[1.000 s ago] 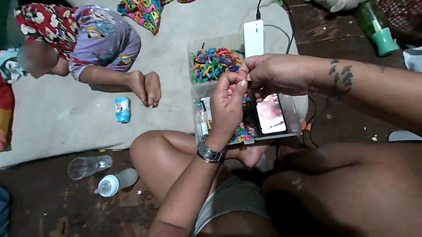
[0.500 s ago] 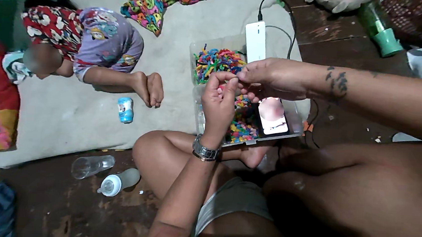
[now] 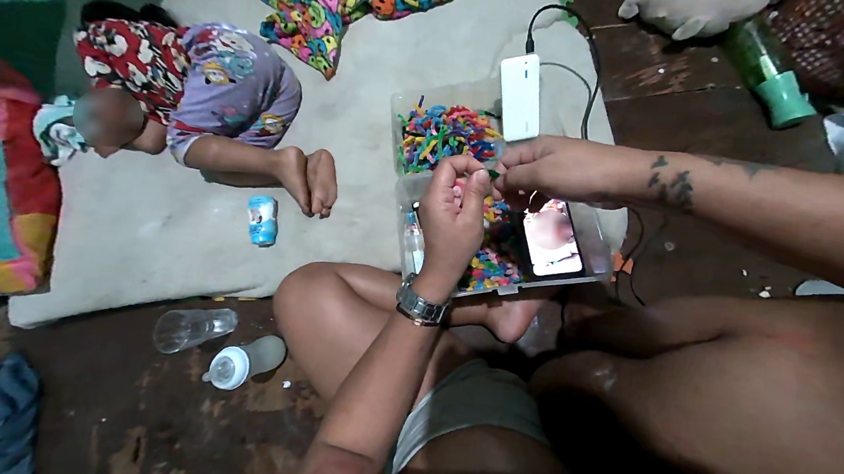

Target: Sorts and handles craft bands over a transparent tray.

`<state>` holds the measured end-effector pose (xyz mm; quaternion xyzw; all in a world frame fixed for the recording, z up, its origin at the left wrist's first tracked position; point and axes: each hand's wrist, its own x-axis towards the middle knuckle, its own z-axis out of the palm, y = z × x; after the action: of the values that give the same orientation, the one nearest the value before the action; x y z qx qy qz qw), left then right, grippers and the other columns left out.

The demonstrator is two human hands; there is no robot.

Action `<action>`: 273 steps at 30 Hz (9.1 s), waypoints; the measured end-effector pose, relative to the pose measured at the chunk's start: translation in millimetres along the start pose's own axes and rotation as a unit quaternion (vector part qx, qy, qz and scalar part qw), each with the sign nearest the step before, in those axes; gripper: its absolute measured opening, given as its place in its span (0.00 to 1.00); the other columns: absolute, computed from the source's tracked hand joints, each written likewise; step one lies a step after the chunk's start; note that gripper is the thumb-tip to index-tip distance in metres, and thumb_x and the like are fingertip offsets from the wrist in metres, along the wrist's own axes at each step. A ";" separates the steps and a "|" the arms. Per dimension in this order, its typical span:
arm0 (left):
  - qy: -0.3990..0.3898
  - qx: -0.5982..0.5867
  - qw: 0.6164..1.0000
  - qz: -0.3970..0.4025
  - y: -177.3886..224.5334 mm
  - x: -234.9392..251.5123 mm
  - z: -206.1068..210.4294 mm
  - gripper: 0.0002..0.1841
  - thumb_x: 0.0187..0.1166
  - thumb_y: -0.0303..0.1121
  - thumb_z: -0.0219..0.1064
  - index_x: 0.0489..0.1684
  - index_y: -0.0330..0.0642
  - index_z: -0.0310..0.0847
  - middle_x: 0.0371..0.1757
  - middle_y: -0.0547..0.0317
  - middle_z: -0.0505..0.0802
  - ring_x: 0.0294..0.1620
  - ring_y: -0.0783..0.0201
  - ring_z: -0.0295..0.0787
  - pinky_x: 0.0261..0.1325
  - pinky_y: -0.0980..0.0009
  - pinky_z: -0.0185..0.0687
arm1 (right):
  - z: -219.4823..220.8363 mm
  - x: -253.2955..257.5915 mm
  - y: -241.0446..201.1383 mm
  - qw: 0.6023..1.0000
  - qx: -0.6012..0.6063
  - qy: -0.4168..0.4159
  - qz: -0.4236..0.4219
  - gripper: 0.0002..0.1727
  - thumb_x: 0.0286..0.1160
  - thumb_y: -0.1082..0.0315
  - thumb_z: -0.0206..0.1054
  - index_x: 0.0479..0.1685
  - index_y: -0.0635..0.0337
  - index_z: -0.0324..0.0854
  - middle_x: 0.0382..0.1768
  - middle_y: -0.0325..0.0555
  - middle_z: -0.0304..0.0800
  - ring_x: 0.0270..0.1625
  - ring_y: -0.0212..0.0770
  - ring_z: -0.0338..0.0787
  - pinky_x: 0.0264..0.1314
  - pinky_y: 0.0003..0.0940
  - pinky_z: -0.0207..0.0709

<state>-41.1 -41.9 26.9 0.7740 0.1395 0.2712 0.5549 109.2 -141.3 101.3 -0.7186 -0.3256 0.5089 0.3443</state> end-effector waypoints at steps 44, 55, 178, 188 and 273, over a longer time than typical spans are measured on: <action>0.125 -0.129 0.949 -0.260 -37.3 81.5 -22.2 0.08 0.91 0.34 0.54 0.55 0.42 0.74 0.31 0.67 0.78 0.17 0.78 0.63 0.21 0.82 0.64 | -8.4 6.8 20.7 0.980 -0.188 0.016 -0.065 0.17 0.92 0.63 0.56 0.42 0.60 0.89 0.34 0.43 0.88 0.34 0.36 0.84 0.42 0.39 0.77; 0.104 -0.365 0.856 -0.351 -38.5 79.4 -37.0 0.26 0.93 0.49 0.33 0.56 0.48 0.79 0.25 0.70 0.78 0.21 0.74 0.74 0.29 0.78 0.74 | -5.8 12.7 29.0 0.995 -0.100 0.019 0.002 0.13 0.91 0.64 0.58 0.47 0.61 0.87 0.39 0.47 0.87 0.39 0.40 0.85 0.47 0.42 0.79; 0.095 -0.352 0.907 -0.208 15.8 6.2 12.1 0.06 0.87 0.23 0.57 0.52 0.37 0.79 0.37 0.60 0.88 0.34 0.72 0.86 0.43 0.77 0.85 | 4.9 -0.6 10.9 0.826 -0.413 0.189 -0.335 0.05 0.76 0.69 0.69 0.41 0.60 0.87 0.35 0.47 0.87 0.37 0.47 0.90 0.39 0.49 0.86; 0.101 -0.363 0.908 -0.183 27.0 8.2 7.6 0.07 0.88 0.25 0.56 0.51 0.36 0.79 0.35 0.61 0.87 0.33 0.73 0.84 0.43 0.77 0.83 | 9.6 -4.4 -3.0 0.796 -0.435 0.212 -0.365 0.09 0.74 0.63 0.66 0.38 0.59 0.88 0.31 0.46 0.87 0.34 0.47 0.89 0.36 0.49 0.82; 0.029 -0.500 0.809 -0.307 27.9 9.7 -3.1 0.12 0.88 0.21 0.47 0.43 0.43 0.78 0.30 0.61 0.85 0.25 0.72 0.80 0.36 0.79 0.82 | 6.6 -4.5 0.3 0.799 -0.348 0.143 -0.469 0.03 0.70 0.76 0.72 0.39 0.60 0.87 0.40 0.45 0.86 0.43 0.38 0.89 0.46 0.31 0.87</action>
<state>-37.4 -44.1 56.3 0.2983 0.2311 0.1416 0.9152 101.7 -144.0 101.7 -0.6141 -0.7251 0.0294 0.3102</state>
